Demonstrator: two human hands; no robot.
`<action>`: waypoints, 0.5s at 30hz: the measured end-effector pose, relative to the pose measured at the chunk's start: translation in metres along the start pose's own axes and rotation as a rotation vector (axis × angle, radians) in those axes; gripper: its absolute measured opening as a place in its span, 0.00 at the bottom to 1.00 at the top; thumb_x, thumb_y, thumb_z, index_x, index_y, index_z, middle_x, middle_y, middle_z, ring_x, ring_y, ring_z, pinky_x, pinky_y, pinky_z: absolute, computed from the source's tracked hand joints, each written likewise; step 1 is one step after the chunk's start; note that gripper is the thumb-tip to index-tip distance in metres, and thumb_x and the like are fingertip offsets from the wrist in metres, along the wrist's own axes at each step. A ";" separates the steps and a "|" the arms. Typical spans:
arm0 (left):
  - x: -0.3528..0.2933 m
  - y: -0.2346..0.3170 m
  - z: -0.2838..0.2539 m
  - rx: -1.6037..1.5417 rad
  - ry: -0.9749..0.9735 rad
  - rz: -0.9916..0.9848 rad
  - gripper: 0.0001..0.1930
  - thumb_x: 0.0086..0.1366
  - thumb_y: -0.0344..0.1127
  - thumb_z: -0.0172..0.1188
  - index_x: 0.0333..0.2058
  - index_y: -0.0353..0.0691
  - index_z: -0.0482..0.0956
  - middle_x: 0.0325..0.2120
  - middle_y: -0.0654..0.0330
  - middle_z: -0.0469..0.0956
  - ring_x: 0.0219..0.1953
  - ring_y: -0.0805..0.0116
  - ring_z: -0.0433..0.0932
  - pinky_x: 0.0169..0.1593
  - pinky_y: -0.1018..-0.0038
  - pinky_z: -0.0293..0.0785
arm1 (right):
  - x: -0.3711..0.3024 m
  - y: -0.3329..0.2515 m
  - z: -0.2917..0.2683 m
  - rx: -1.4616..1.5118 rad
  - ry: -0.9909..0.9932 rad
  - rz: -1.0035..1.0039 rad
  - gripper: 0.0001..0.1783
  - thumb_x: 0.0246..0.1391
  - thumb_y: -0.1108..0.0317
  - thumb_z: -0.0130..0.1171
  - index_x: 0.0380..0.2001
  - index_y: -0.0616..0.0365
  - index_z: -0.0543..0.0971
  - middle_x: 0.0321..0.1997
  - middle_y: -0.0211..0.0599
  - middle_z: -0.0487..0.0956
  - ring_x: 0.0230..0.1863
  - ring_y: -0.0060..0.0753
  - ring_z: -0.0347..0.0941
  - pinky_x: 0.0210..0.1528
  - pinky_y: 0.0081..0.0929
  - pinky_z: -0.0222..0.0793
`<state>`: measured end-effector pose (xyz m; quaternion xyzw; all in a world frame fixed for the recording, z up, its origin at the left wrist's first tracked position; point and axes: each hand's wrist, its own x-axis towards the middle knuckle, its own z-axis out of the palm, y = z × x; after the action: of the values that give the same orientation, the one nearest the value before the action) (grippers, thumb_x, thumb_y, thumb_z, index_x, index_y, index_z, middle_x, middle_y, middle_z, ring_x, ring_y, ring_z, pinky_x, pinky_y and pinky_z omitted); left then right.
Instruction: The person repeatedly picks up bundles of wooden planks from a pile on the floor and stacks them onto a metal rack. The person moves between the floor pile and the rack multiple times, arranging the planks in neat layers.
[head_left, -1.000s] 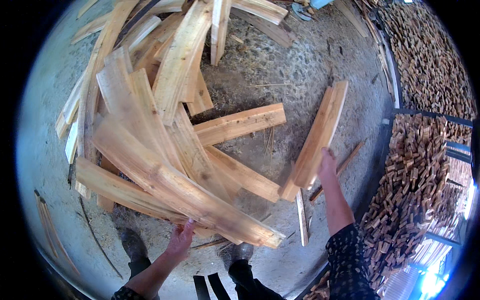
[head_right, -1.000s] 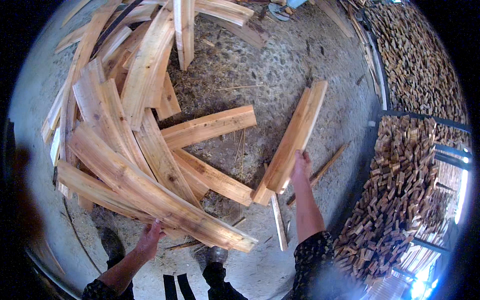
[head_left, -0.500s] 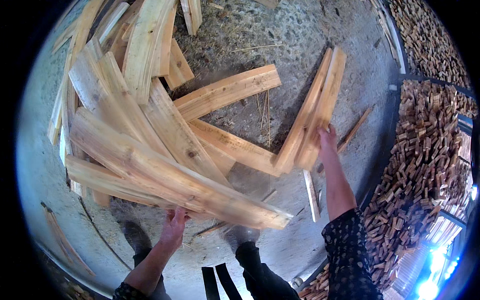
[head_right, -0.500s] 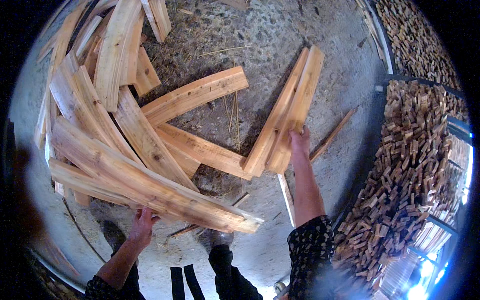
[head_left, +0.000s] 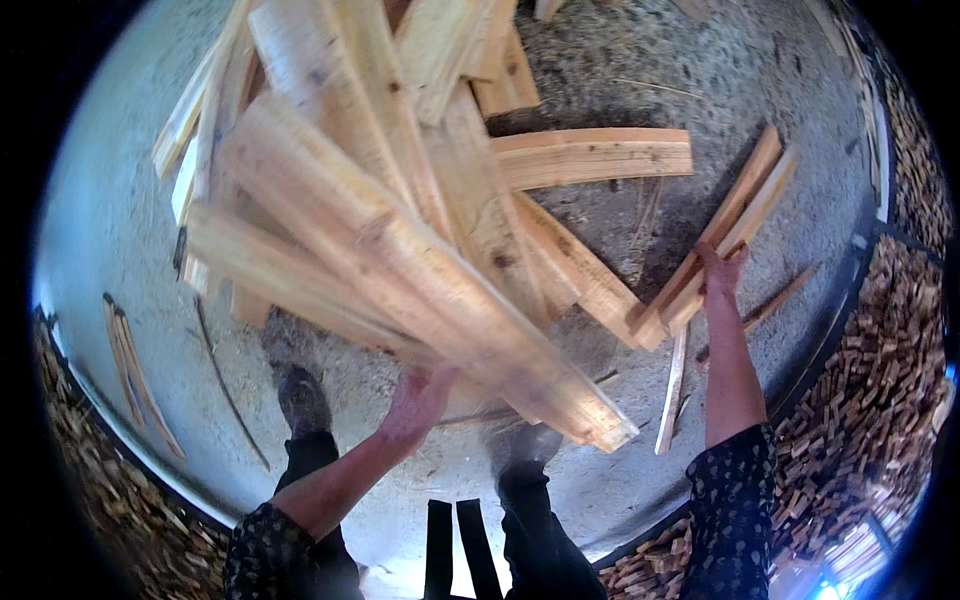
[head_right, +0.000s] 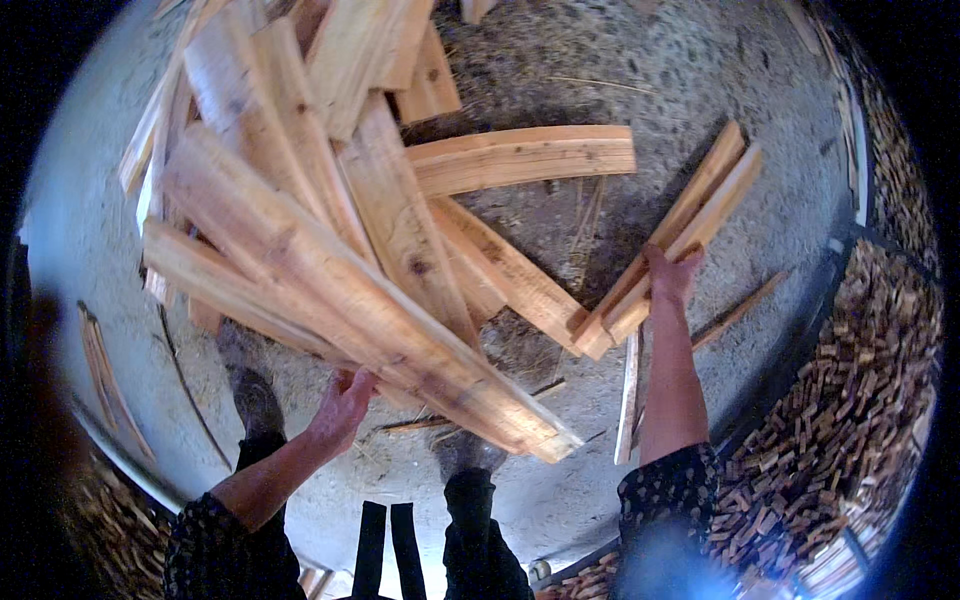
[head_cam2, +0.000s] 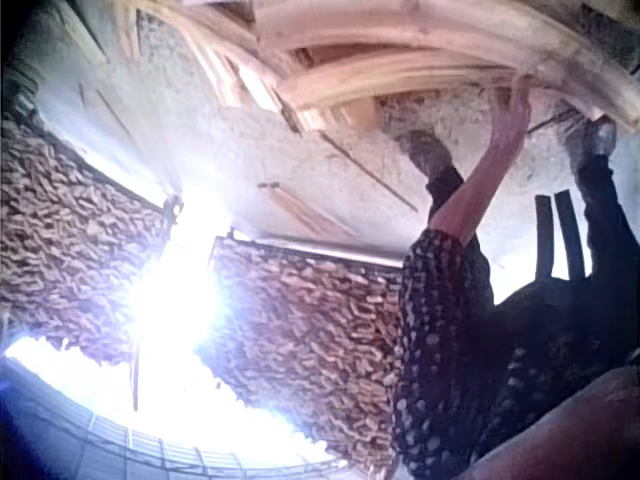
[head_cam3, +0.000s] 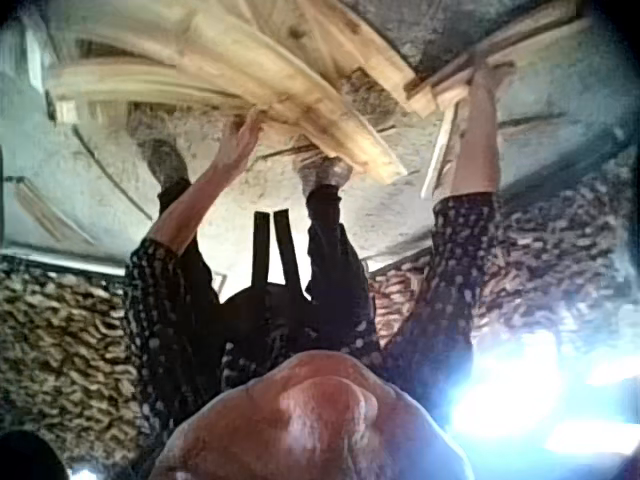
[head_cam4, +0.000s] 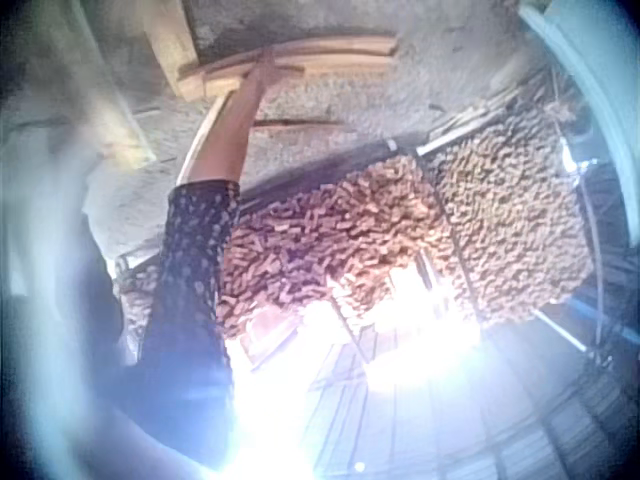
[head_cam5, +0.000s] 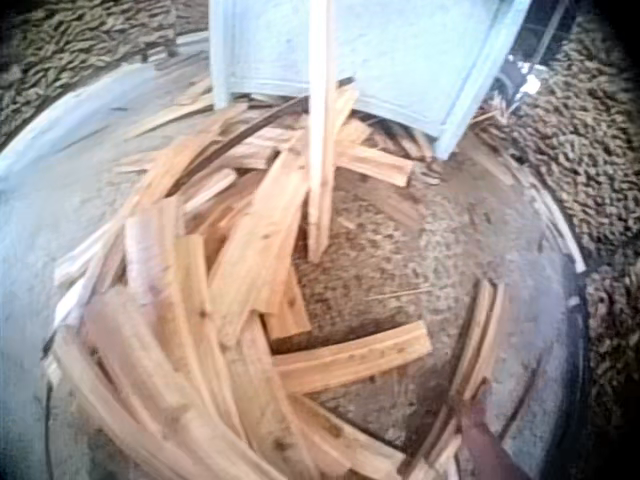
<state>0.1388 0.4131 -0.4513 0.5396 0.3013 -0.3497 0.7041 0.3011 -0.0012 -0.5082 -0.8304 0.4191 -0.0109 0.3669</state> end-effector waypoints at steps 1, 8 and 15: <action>0.000 0.004 0.002 -0.006 -0.020 0.053 0.17 0.62 0.42 0.49 0.44 0.36 0.67 0.38 0.63 0.70 0.40 0.75 0.65 0.45 0.76 0.61 | 0.014 0.015 -0.003 0.040 -0.022 -0.003 0.46 0.34 0.74 0.64 0.55 0.54 0.48 0.40 0.44 0.68 0.33 0.37 0.70 0.29 0.30 0.72; -0.005 0.020 -0.001 -0.154 0.019 0.060 0.12 0.59 0.31 0.51 0.41 0.31 0.71 0.35 0.63 0.72 0.38 0.77 0.68 0.42 0.78 0.66 | -0.090 -0.043 -0.031 0.423 -0.014 0.115 0.41 0.37 0.68 0.62 0.57 0.51 0.55 0.43 0.42 0.68 0.37 0.33 0.68 0.37 0.33 0.68; 0.004 -0.020 -0.030 0.245 0.113 0.419 0.28 0.60 0.46 0.50 0.52 0.35 0.56 0.47 0.56 0.63 0.49 0.71 0.62 0.52 0.75 0.57 | -0.225 -0.079 -0.061 0.325 -0.444 -0.329 0.46 0.32 0.70 0.59 0.57 0.62 0.51 0.49 0.43 0.64 0.44 0.34 0.65 0.44 0.31 0.65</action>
<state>0.1231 0.4375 -0.4726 0.6903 0.1769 -0.1992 0.6727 0.1894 0.1500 -0.3496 -0.7996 0.1819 0.0444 0.5705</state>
